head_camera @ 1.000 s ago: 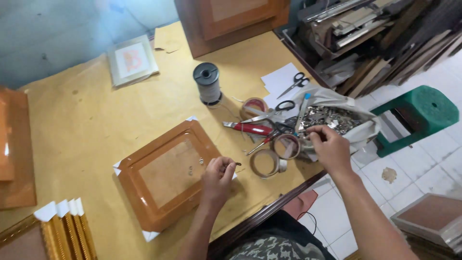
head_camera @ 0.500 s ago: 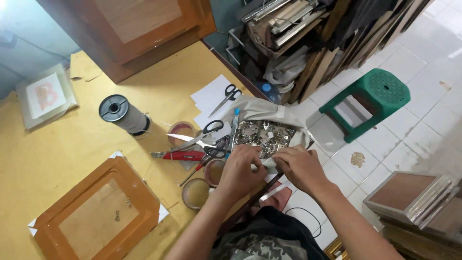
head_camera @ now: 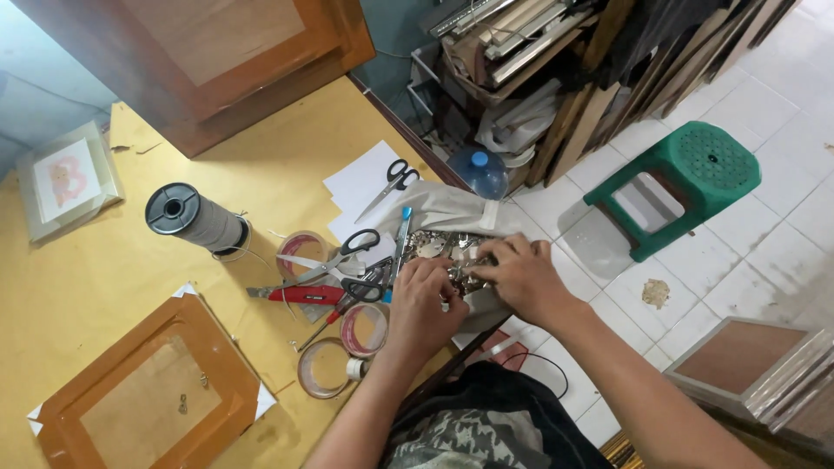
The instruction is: Attaching metal clips and hanging wire to the back of a wooden picture frame.
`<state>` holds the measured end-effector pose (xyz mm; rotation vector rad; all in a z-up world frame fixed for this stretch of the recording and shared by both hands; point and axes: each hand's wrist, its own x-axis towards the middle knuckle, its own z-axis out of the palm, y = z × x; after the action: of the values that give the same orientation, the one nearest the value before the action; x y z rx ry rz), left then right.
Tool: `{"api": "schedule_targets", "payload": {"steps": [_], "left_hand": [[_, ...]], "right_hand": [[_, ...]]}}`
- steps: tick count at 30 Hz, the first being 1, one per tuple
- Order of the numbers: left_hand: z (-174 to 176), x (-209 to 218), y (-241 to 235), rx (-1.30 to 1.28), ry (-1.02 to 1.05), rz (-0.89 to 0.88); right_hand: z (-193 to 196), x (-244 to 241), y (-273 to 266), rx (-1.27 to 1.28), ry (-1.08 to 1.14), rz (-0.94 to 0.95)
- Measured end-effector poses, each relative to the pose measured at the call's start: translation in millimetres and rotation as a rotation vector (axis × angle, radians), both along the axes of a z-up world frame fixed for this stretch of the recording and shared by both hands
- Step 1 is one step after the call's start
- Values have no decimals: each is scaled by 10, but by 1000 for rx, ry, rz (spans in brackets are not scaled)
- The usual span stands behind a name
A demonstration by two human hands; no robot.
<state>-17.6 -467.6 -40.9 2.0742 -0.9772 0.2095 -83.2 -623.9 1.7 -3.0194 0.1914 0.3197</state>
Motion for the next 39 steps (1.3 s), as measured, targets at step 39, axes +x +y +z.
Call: {"api": "schedule_targets", "payload": {"steps": [39], "left_hand": [[105, -5, 655, 382, -95, -151]], "right_hand": [[67, 475, 173, 10, -99, -66]]}}
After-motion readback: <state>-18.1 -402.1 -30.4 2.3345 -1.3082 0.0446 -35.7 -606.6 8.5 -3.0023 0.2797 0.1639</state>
